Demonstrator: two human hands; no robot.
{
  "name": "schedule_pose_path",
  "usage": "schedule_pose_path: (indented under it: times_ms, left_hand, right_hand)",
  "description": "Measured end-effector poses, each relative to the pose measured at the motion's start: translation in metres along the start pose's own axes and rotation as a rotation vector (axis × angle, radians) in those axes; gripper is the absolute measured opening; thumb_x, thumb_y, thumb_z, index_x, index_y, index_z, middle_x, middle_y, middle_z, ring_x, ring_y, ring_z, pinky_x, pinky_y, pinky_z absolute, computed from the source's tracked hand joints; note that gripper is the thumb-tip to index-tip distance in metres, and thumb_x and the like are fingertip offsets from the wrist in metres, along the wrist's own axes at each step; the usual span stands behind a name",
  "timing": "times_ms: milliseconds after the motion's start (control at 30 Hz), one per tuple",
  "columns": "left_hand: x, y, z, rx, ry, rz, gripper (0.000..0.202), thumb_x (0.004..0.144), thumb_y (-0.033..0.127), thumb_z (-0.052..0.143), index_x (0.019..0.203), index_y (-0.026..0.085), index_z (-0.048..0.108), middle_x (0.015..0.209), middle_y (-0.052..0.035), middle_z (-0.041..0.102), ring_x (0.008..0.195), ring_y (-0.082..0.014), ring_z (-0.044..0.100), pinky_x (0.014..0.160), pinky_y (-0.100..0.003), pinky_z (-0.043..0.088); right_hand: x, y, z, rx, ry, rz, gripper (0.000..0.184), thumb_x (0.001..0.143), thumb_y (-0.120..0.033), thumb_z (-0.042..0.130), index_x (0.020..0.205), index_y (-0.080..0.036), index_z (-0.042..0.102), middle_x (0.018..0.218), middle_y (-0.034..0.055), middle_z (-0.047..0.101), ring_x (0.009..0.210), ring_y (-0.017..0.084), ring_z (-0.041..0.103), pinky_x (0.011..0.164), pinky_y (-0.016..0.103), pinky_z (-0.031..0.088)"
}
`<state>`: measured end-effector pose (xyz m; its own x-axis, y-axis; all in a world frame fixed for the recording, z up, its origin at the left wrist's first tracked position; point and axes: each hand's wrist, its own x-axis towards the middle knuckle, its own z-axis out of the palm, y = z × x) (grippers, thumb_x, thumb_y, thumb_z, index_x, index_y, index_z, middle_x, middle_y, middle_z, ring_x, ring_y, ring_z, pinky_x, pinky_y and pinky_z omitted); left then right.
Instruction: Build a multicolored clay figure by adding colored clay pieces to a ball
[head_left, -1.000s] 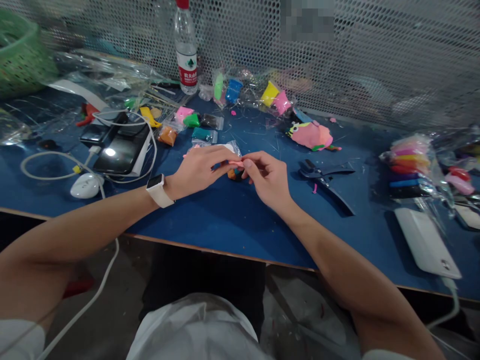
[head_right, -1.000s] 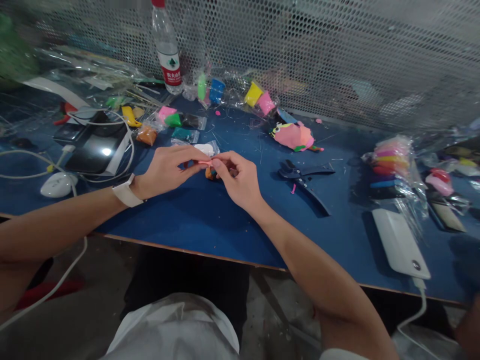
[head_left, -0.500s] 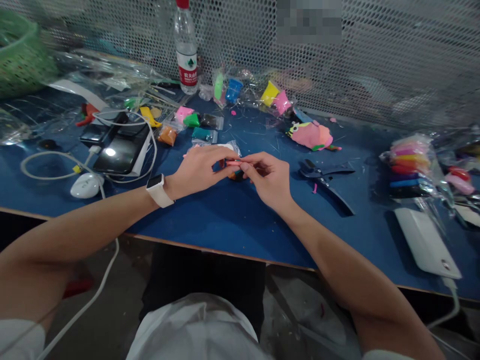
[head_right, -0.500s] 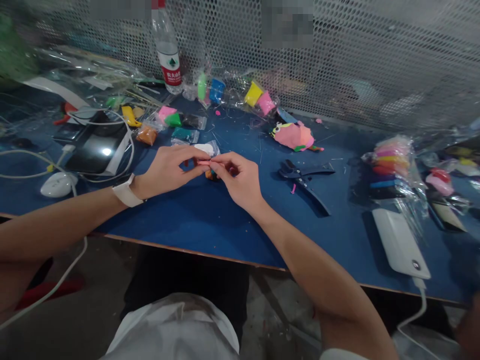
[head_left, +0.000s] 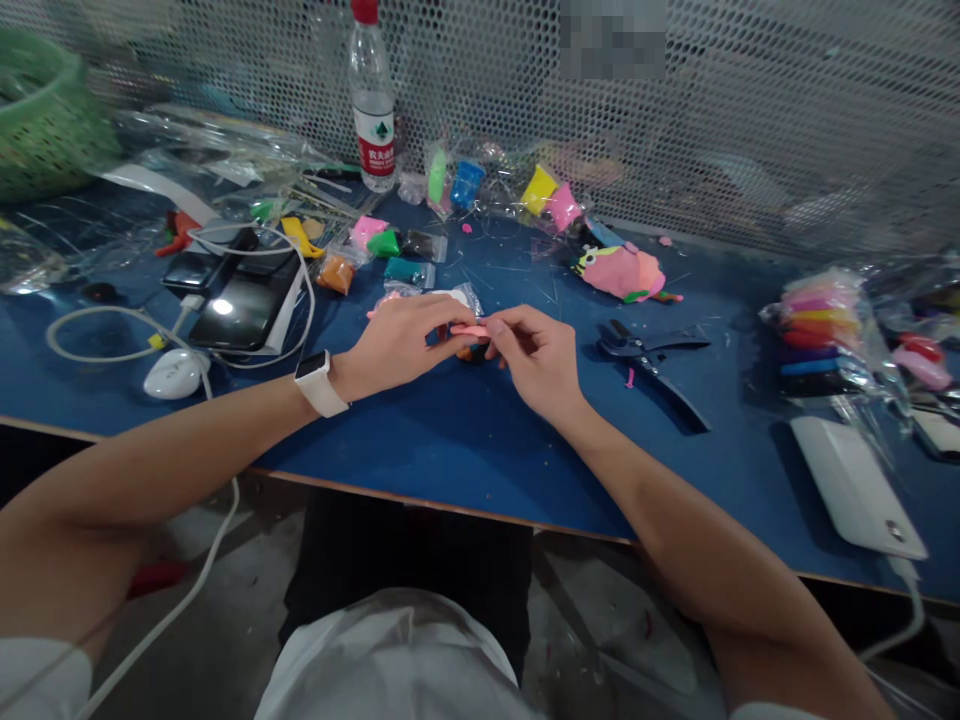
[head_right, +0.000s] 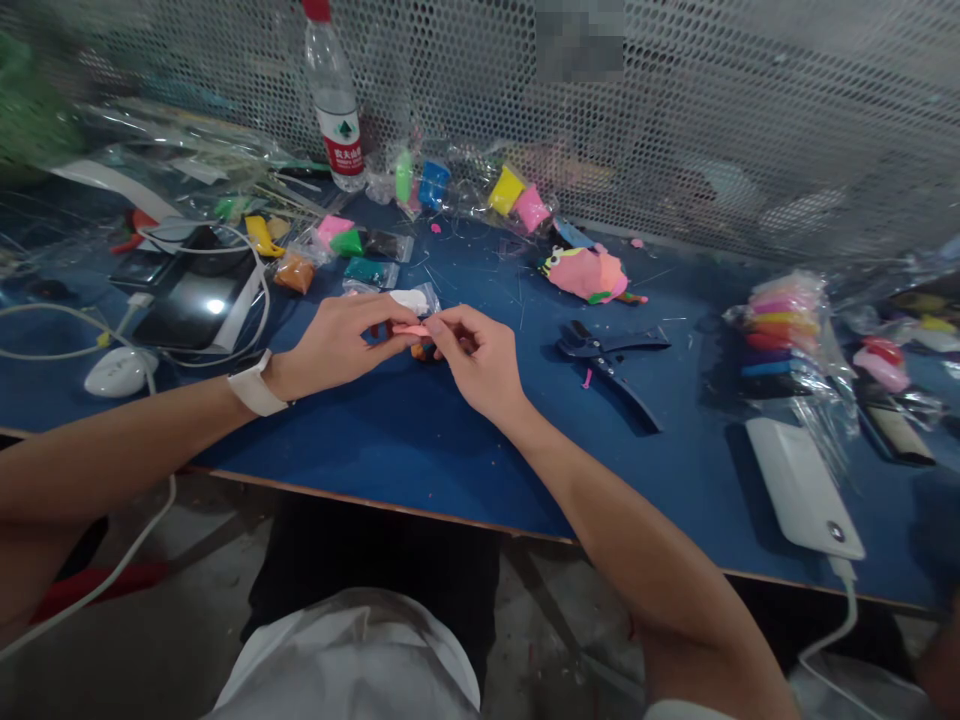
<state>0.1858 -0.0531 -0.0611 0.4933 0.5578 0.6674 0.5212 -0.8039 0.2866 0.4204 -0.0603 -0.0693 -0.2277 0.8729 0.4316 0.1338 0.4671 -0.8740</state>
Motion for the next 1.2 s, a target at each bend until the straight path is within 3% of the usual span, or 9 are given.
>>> schedule_pose_path:
  times_ms: [400,700,900,1200]
  left_hand:
    - [-0.0013,-0.0036,0.0010,0.005,0.001,0.020,0.038,0.121,0.049,0.062,0.111,0.019,0.083,0.091,-0.0040,0.084,0.081,-0.0165,0.079,0.075,-0.026,0.054]
    - [-0.0017,-0.0052,0.0005,0.017,0.028,0.062,0.040,0.122,0.048,0.061,0.103,0.021,0.084,0.084,-0.0011,0.084,0.073,-0.0141,0.078,0.068,-0.025,0.049]
    - [0.0008,-0.0019,-0.0034,0.019,0.041,0.018,0.042,0.121,0.054,0.060,0.111,0.021,0.084,0.093,-0.0036,0.084,0.079,-0.0153,0.077,0.071,-0.026,0.050]
    - [0.0004,-0.0035,-0.0015,-0.004,0.028,0.046,0.038,0.120,0.053,0.063,0.113,0.019,0.080,0.097,-0.0048,0.082,0.083,-0.0167,0.076,0.072,-0.027,0.050]
  right_hand:
    - [-0.0017,0.0012,0.0034,0.059,0.040,-0.027,0.033,0.094,-0.058,0.095,0.100,-0.026,0.087,0.090,-0.0002,0.086,0.069,0.013,0.076,0.062,0.028,0.058]
    - [-0.0012,-0.0039,0.0032,0.074,0.048,0.030,0.046,0.086,-0.068,0.098,0.094,-0.025,0.085,0.084,0.0010,0.085,0.059,0.014,0.073,0.058,0.031,0.063]
    - [-0.0007,-0.0036,0.0016,0.032,0.044,0.035,0.050,0.100,-0.073,0.083,0.099,-0.023,0.084,0.079,0.0005,0.082,0.058,0.012,0.073,0.055,0.026,0.058]
    - [-0.0010,0.0009,0.0010,0.045,0.082,0.001,0.033,0.097,-0.058,0.092,0.100,-0.025,0.087,0.083,-0.0008,0.083,0.061,0.013,0.075,0.058,0.028,0.059]
